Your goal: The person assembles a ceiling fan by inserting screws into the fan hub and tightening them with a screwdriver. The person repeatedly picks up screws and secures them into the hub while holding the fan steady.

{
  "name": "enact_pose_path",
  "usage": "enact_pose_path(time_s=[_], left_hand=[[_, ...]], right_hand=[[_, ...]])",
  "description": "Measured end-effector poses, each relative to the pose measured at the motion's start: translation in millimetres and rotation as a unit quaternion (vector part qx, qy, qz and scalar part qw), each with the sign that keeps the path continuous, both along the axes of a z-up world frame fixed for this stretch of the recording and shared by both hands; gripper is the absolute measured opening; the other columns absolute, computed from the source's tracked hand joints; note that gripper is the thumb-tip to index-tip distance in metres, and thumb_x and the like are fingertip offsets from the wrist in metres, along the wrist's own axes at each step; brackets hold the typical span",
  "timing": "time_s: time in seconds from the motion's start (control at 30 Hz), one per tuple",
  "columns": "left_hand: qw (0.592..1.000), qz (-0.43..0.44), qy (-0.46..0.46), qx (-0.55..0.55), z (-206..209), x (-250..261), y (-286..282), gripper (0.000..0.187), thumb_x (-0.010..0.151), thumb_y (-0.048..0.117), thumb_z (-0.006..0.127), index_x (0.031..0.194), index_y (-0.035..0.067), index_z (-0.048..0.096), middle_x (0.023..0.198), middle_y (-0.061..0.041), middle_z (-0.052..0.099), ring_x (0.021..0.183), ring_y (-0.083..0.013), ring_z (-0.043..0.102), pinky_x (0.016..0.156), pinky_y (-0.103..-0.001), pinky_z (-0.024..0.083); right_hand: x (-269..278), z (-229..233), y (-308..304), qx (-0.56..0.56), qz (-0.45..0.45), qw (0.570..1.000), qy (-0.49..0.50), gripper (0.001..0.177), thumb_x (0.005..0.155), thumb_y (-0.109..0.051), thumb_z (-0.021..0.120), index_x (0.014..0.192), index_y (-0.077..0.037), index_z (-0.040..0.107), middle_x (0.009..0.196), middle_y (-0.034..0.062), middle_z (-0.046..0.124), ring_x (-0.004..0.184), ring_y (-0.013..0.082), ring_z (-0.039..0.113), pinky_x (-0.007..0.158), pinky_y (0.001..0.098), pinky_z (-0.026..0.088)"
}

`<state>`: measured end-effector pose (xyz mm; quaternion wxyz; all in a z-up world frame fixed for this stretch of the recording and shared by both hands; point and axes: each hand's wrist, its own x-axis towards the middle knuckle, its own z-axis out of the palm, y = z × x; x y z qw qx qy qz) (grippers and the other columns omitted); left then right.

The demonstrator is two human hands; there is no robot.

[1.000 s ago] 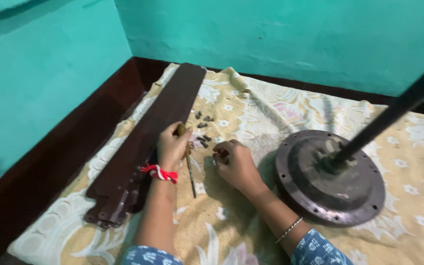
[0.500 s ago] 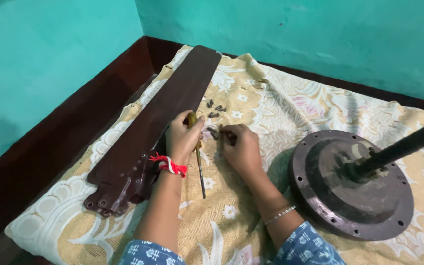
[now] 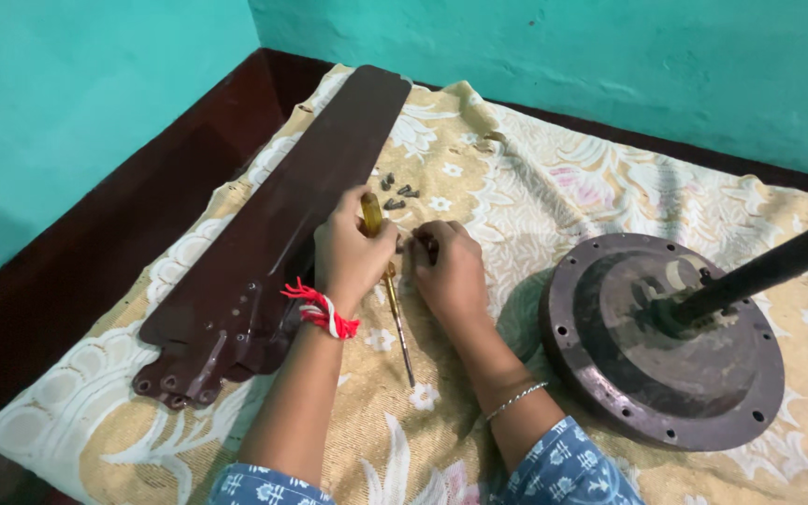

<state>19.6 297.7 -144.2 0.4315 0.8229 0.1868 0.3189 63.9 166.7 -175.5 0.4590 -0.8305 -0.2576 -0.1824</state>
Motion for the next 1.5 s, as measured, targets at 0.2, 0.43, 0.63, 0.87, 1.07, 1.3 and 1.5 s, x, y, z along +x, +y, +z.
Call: enact_pose_path(time_s=[0.2,0.43,0.63,0.87,1.07,1.3,1.5], left_hand=[[0.998,-0.044,0.049,0.007,1.9,0.5,-11.9,0.054,0.078,0.021,0.079,0.126,0.006,0.060,0.083,-0.016,0.078,0.076,-0.0300,0.078,0.069,-0.040,0.060],[0.990,-0.088,0.096,0.060,-3.2,2.0,-35.2,0.050,0.077,0.022,0.082,0.123,0.011,0.065,0.085,-0.013,0.076,0.074,-0.0284,0.076,0.064,-0.040,0.060],[0.983,-0.086,0.147,0.068,2.7,1.7,-35.3,0.034,0.081,0.027,0.078,0.111,0.015,0.072,0.084,-0.007,0.077,0.073,-0.0259,0.077,0.063,-0.040,0.060],[0.992,0.086,0.071,0.052,5.3,-6.2,12.6,0.014,0.085,0.019,0.073,0.097,0.014,0.078,0.088,-0.008,0.078,0.077,-0.0292,0.076,0.066,-0.041,0.059],[0.983,0.072,0.154,0.076,-4.9,-10.5,31.0,0.011,0.082,0.013,0.075,0.093,0.012,0.079,0.091,-0.007,0.078,0.083,-0.0284,0.076,0.070,-0.040,0.060],[0.981,0.025,0.184,0.051,-1.1,-11.2,30.6,0.013,0.084,0.016,0.077,0.095,0.012,0.080,0.093,-0.007,0.079,0.083,-0.0242,0.077,0.072,-0.036,0.061],[0.979,0.001,0.202,0.032,-0.5,-9.7,24.9,0.016,0.080,0.015,0.079,0.096,0.012,0.080,0.093,-0.006,0.080,0.084,-0.0220,0.077,0.073,-0.034,0.060]], right_hand=[[11.3,-3.1,-4.7,0.164,-0.021,0.981,0.097,0.015,0.096,0.004,0.057,0.108,-0.002,0.065,0.106,0.0142,0.067,0.083,0.0231,0.074,0.074,0.0351,0.060],[24.2,-14.1,-12.0,0.224,-0.050,0.969,0.089,0.015,0.098,0.006,0.054,0.105,0.001,0.066,0.110,0.0138,0.060,0.090,0.0194,0.076,0.075,0.0311,0.063],[25.5,-18.2,-11.0,0.206,-0.032,0.973,0.099,0.018,0.093,0.005,0.061,0.108,-0.001,0.070,0.105,0.0125,0.075,0.098,0.0189,0.077,0.086,0.0300,0.061],[11.8,1.6,-10.1,0.173,-0.003,0.977,0.125,0.014,0.098,-0.005,0.066,0.111,-0.003,0.070,0.099,0.0100,0.079,0.092,0.0153,0.076,0.081,0.0287,0.059],[-3.8,16.9,-4.0,0.045,0.046,0.998,0.028,0.014,0.090,-0.010,0.074,0.104,-0.007,0.074,0.098,0.0090,0.078,0.095,0.0217,0.074,0.089,0.0337,0.055],[-10.0,15.8,-5.9,-0.101,0.033,0.994,-0.018,0.016,0.079,-0.007,0.075,0.094,-0.014,0.076,0.097,0.0057,0.077,0.107,0.0256,0.069,0.117,0.0601,0.014],[-10.3,12.2,-3.2,-0.143,-0.009,0.989,-0.026,0.031,0.073,0.000,0.070,0.101,-0.013,0.077,0.106,0.0054,0.078,0.128,0.0284,0.060,0.113,0.0702,-0.007]])
